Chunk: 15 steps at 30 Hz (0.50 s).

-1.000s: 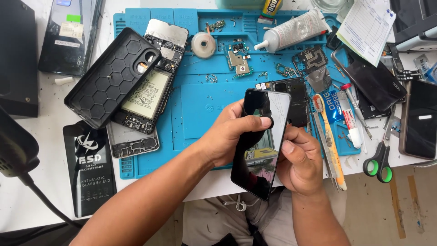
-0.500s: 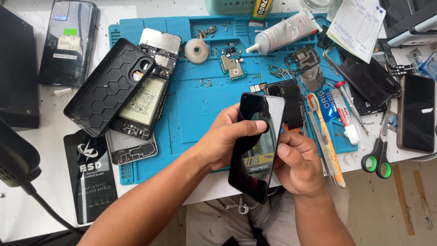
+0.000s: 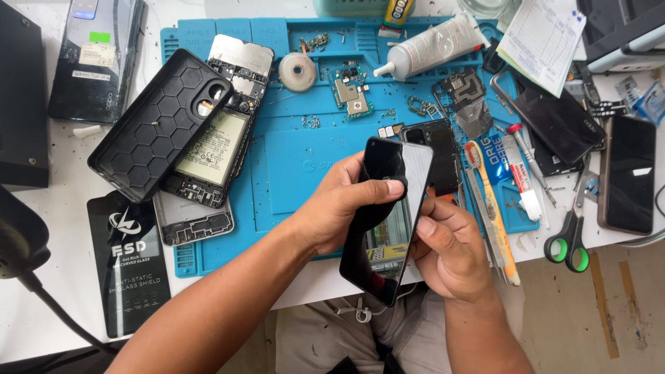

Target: Disassembling a mobile phone to inspect and repair internal components like the screen and motherboard.

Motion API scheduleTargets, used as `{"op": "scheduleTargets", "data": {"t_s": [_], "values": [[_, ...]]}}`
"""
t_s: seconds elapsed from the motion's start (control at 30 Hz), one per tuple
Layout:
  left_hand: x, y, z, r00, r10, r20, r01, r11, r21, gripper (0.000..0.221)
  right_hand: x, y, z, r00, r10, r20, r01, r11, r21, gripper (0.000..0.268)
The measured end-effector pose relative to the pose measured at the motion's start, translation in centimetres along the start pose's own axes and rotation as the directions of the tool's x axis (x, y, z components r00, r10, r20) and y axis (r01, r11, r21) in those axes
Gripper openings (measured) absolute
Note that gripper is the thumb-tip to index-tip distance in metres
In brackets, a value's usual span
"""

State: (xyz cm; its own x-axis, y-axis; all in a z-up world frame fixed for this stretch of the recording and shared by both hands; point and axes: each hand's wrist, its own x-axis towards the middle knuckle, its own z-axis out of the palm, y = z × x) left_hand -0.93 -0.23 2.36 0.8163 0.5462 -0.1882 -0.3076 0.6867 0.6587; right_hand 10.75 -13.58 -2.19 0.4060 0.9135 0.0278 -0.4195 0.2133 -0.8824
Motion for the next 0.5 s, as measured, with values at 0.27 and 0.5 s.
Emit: {"op": "scheduleTargets", "data": {"t_s": [0.27,0.5], "values": [[0.2,-0.3,-0.4,1.0,0.007,0.017,-0.007,1.0,0.008,0.018,-0.1,-0.4,0.0,1.0,-0.009,-0.006,0.008,1.0,-0.028,0.019],[0.6,-0.9,-1.2,0.999,0.036,0.021,-0.036,0.999,-0.008,0.017,-0.4,0.4,-1.7,0.999,-0.042,-0.03,0.04,0.997,-0.067,0.025]]}}
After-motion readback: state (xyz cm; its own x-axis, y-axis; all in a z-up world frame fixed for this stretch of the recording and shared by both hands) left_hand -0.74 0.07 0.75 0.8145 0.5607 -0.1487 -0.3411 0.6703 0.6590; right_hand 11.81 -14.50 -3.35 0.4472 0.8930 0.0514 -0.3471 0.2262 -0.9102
